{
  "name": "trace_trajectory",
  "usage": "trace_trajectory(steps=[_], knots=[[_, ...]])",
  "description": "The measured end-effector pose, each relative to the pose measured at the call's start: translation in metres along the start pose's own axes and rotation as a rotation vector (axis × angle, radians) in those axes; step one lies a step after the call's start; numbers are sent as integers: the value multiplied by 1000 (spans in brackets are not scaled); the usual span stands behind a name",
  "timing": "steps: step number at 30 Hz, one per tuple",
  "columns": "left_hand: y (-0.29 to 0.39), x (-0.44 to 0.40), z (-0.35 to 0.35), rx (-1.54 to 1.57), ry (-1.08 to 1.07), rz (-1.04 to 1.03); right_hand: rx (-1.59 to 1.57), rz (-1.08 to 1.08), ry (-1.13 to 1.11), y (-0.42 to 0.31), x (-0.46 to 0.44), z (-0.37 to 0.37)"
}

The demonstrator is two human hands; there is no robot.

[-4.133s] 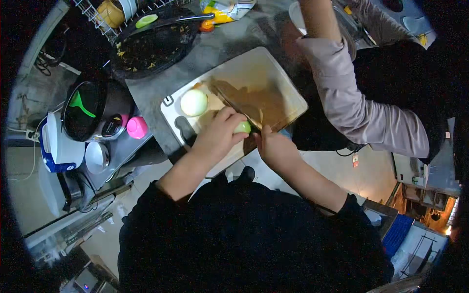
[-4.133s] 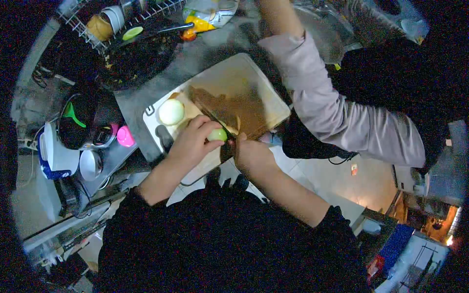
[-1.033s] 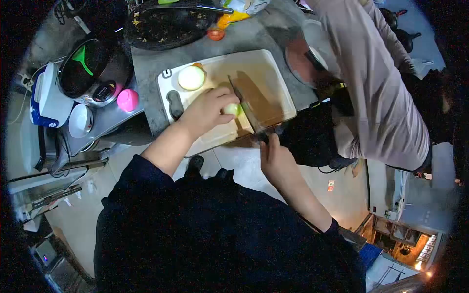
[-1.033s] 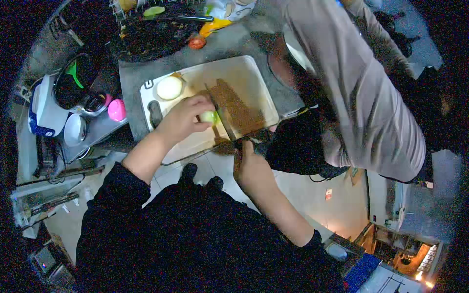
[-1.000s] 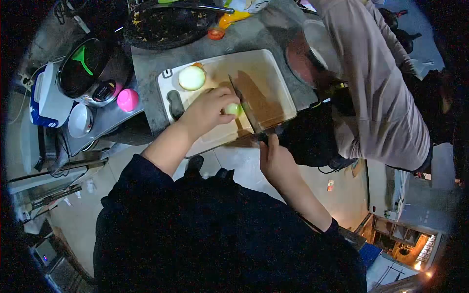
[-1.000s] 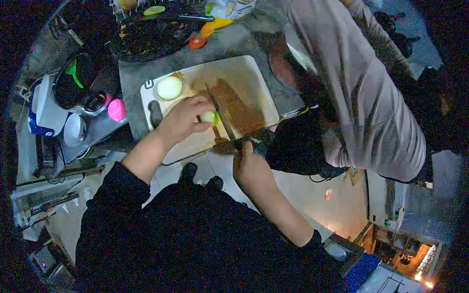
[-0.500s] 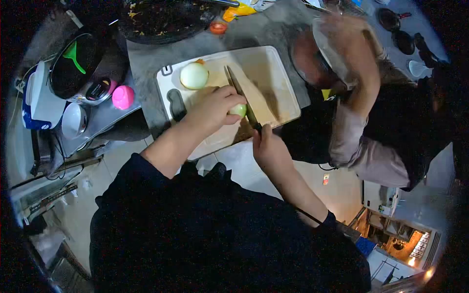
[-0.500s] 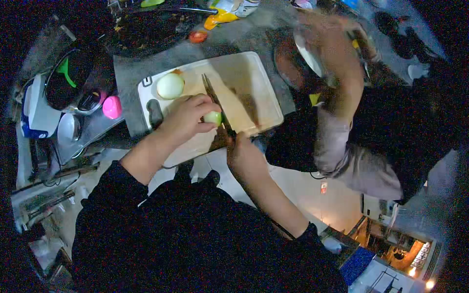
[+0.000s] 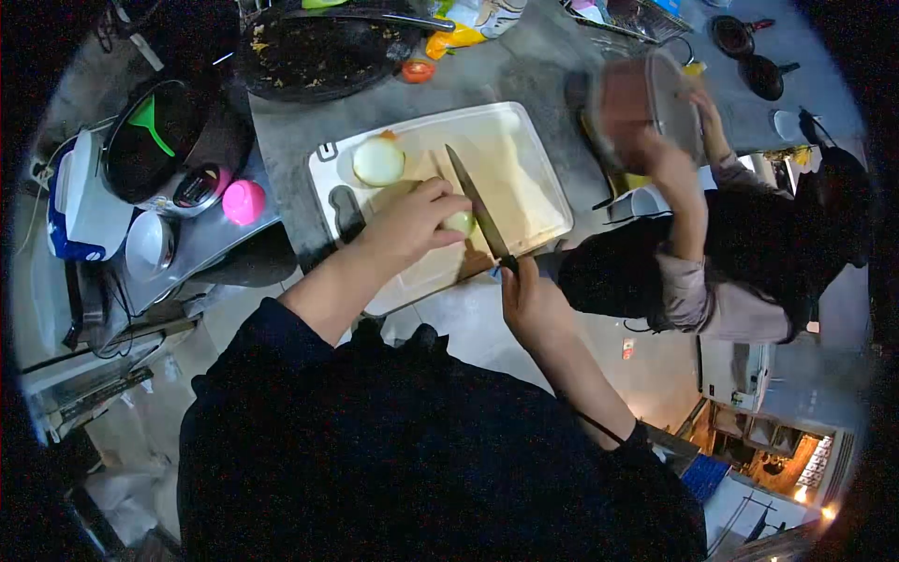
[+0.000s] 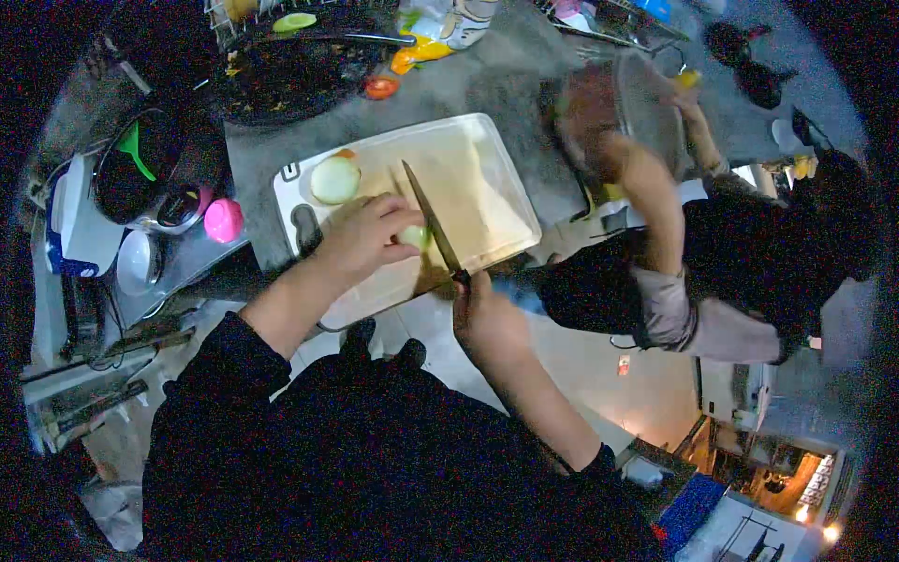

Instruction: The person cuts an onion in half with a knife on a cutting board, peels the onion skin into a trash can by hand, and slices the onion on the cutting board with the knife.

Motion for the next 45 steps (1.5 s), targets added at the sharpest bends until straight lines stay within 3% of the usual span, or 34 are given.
trace_trajectory(steps=[6, 18, 24, 30, 45], knots=[[4, -1, 1, -117, 23, -100, -30, -16, -60, 1, 9, 3], [5, 1, 1, -98, 24, -78, -92, 95, 14, 0, 1, -17], [-1, 1, 0, -67, -17, -36, -27, -5, -18, -15, -19, -26], [5, 2, 1, -56, 11, -50, -7, 34, 127, -3, -18, -12], [11, 2, -1, -127, 56, -65, -56, 25, 48, -16, -20, -14]])
Point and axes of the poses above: each hand's wrist, its own x-axis away from the middle knuckle, its own z-axis out of the back of the hand, y = z × x, the point moved 3 cm from there along -x, towards the middle knuckle, and after that the axes turned 14 degrees about x, right-handed, at the moved point
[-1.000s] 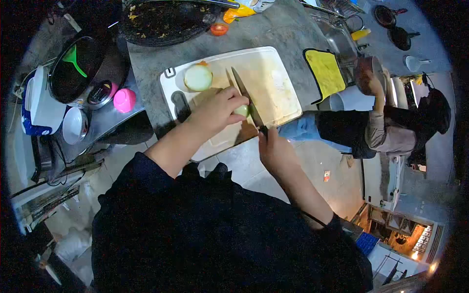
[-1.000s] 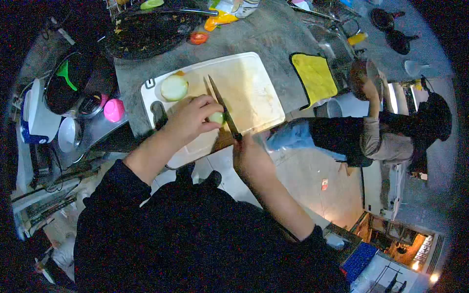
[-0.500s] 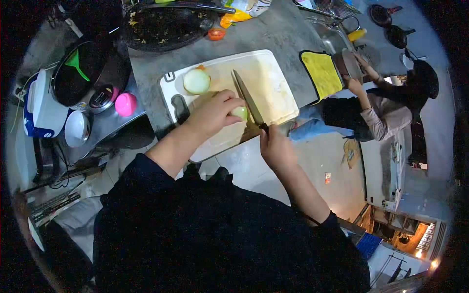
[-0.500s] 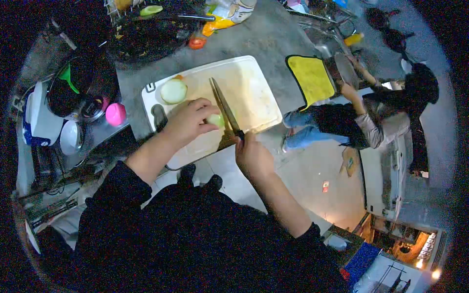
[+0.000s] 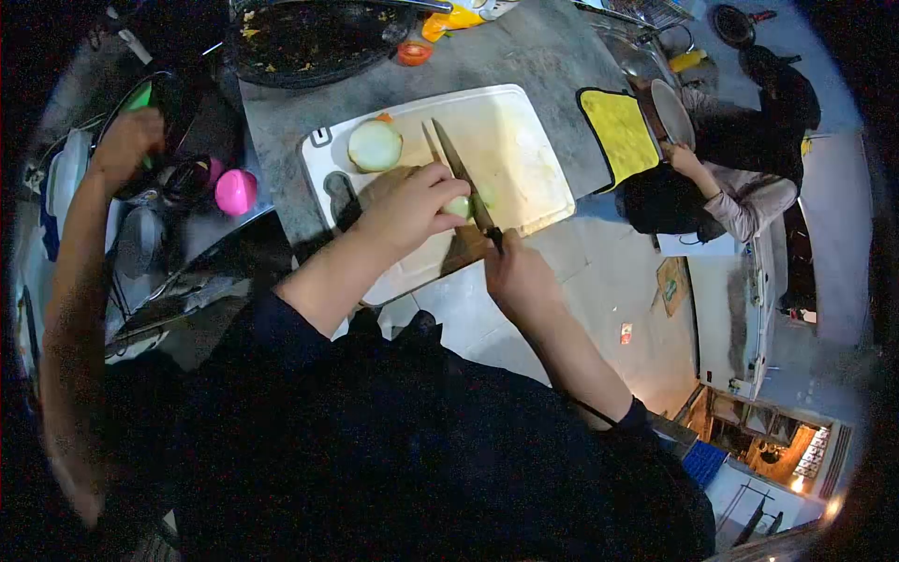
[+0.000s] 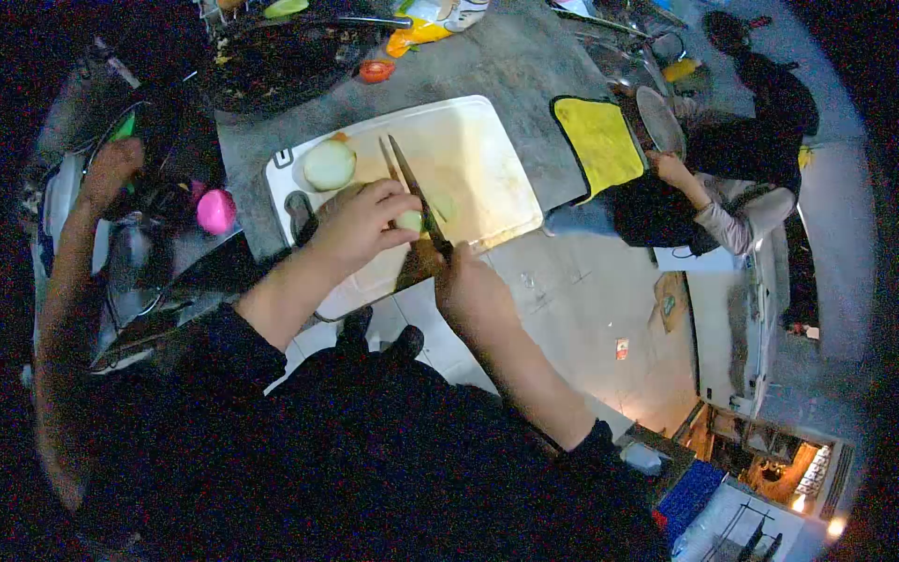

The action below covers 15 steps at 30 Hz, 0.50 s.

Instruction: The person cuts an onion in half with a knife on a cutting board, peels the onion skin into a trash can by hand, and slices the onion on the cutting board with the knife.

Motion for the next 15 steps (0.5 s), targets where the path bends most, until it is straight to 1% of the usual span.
trace_trajectory(steps=[1, 4, 5, 9, 12, 13, 14, 15], knots=[[-1, -1, 1, -2, 12, -18, 1, -1, 1, 1, 2, 2], [-4, -1, 6, -33, -4, 2, -36, -43, -125, 7, 17, -2], [-4, 0, 5, -47, -18, 10, -35, -43, -130, 5, 14, -4], [-9, -2, 5, 19, -41, -21, -13, -42, -36, 0, -3, -17], [-5, 0, 8, 6, -68, -40, -163, 6, -55, 12, -15, -19], [-4, -1, 9, 3, -80, -45, -168, 5, -46, 16, -15, -16], [-4, -1, 9, -1, -82, -49, -143, 28, 12, 20, -14, -12], [-5, 0, 8, 19, -88, -7, -117, 49, 66, 23, -12, -10]])
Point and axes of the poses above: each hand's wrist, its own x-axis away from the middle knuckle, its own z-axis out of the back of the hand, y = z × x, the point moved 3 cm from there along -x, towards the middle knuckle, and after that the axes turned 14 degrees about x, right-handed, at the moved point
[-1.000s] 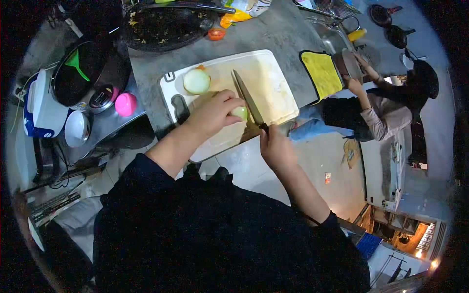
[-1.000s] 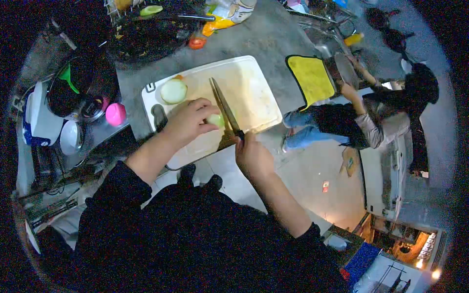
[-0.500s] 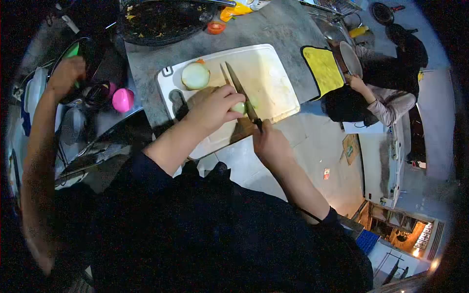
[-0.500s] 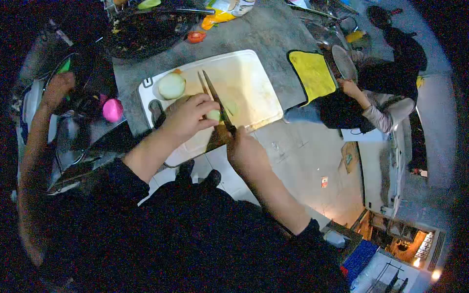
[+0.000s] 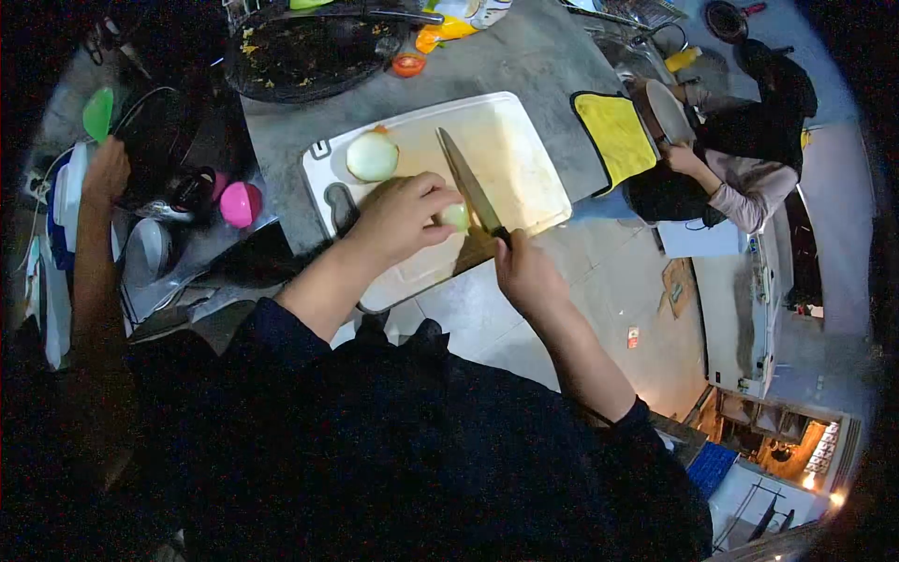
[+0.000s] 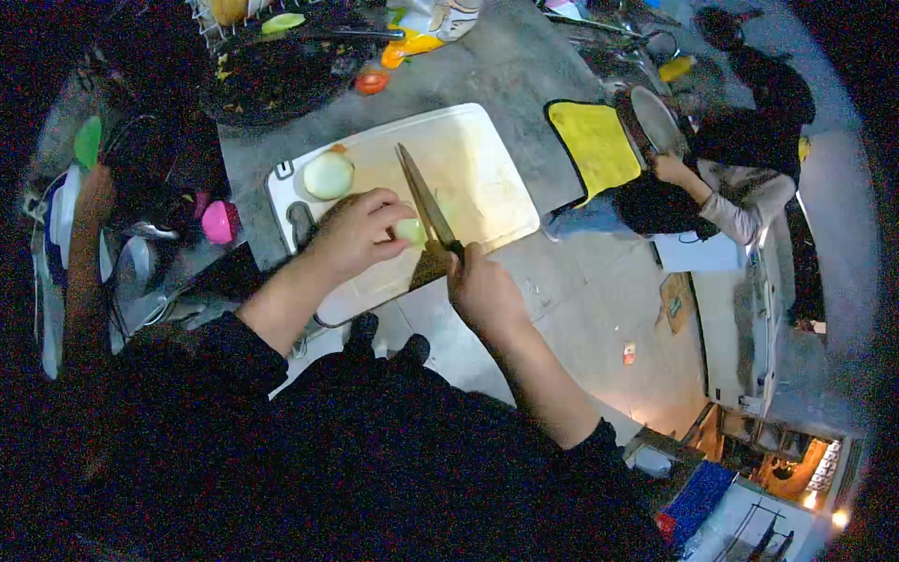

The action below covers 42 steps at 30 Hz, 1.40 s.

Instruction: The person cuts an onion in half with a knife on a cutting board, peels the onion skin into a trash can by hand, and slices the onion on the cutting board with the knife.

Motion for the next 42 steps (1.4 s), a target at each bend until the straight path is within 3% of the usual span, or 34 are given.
trace_trajectory(steps=[3, 9, 14, 21, 26, 30, 36, 42], knots=[[-2, 0, -2, 45, -9, 83, 54, 4, 13, -7, 14, 16], [-7, -2, -4, -16, 36, -37, 90, -102, -172, -23, 30, 36], [-8, 1, -6, 14, 98, -70, 46, -43, -98, -28, 10, 14], [-7, 0, -2, -28, 130, -93, 96, -91, -260, -22, 27, 14], [-2, 0, 0, -45, 22, 4, 98, -79, -149, -23, 8, -14], [-2, 2, -1, -73, 71, -63, 43, -21, -49, -18, 3, -8], [-11, 3, -7, -23, 102, -92, 137, -70, -153, -27, 27, 38], [-4, 3, -3, -20, 159, -121, 121, -112, -234, -27, 26, 28]])
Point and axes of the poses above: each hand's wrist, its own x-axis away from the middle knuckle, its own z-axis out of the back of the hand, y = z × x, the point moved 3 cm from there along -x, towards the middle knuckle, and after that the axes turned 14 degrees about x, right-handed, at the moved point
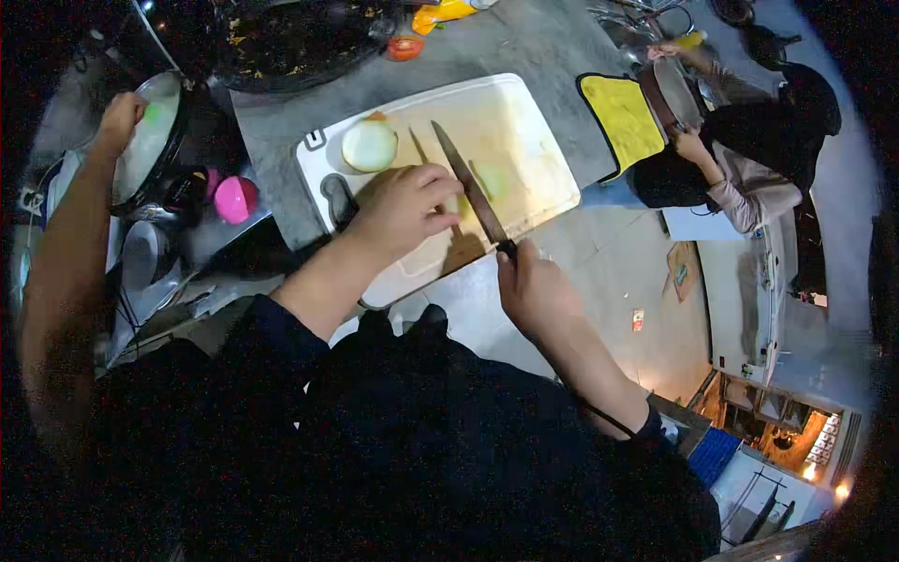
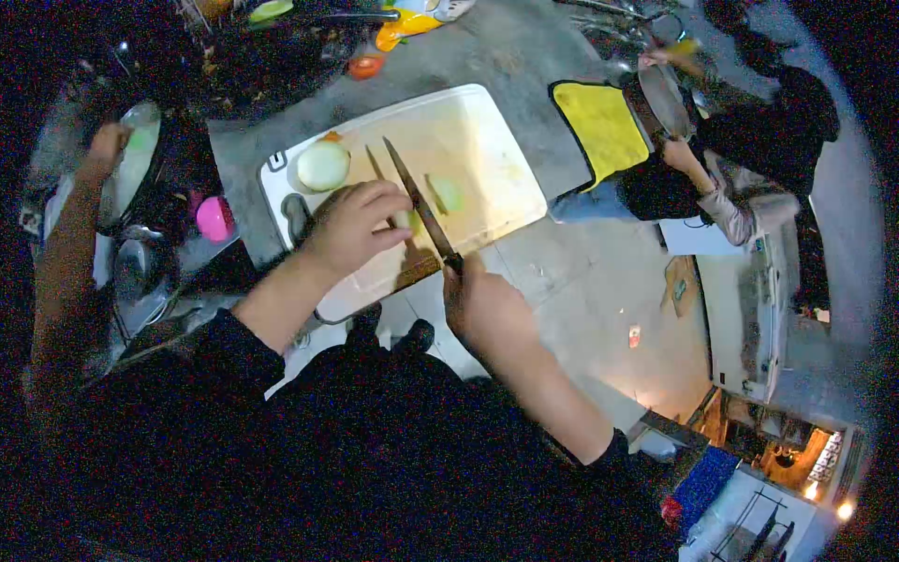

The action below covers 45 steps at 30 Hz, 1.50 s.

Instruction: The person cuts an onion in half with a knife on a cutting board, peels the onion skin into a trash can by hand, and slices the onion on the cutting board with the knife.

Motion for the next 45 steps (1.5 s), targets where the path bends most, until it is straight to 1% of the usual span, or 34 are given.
trace_trajectory(steps=[4, 7, 12, 15, 19, 21, 24, 28, 31, 37, 40, 43, 45], knots=[[1, 1, 0, 8, -23, 51, -1, 39, 65, -10, -20, -11], [-1, 2, -1, 29, -38, 59, 46, -7, 24, -17, -17, -2], [-5, 1, -5, 19, -42, 104, 28, -2, -37, -1, -3, -15], [-3, 0, -5, -6, -59, 70, -17, 111, 140, -6, -23, -38], [-1, 0, -1, -24, -63, 79, -79, 102, 179, -7, -35, -38], [2, -1, -1, -18, -64, 84, -56, 87, 185, -1, -32, -30], [9, -2, 3, -77, -59, 11, -12, 64, 195, 3, -24, -10], [0, 0, -1, 23, -74, 88, 19, 18, 112, 0, 4, 12], [0, -1, -3, 34, -66, 93, 23, 40, 39, 1, 11, 14], [0, 0, -3, 76, -68, 126, 1, 46, 67, -9, -15, -6], [1, -1, -3, 73, -38, 102, 27, 35, 66, -12, -15, -6], [5, -5, 2, 26, -74, 97, 14, 5, -5, -2, 2, -11], [4, -2, 3, 5, -92, 108, 15, 12, -2, -5, -5, -20]])
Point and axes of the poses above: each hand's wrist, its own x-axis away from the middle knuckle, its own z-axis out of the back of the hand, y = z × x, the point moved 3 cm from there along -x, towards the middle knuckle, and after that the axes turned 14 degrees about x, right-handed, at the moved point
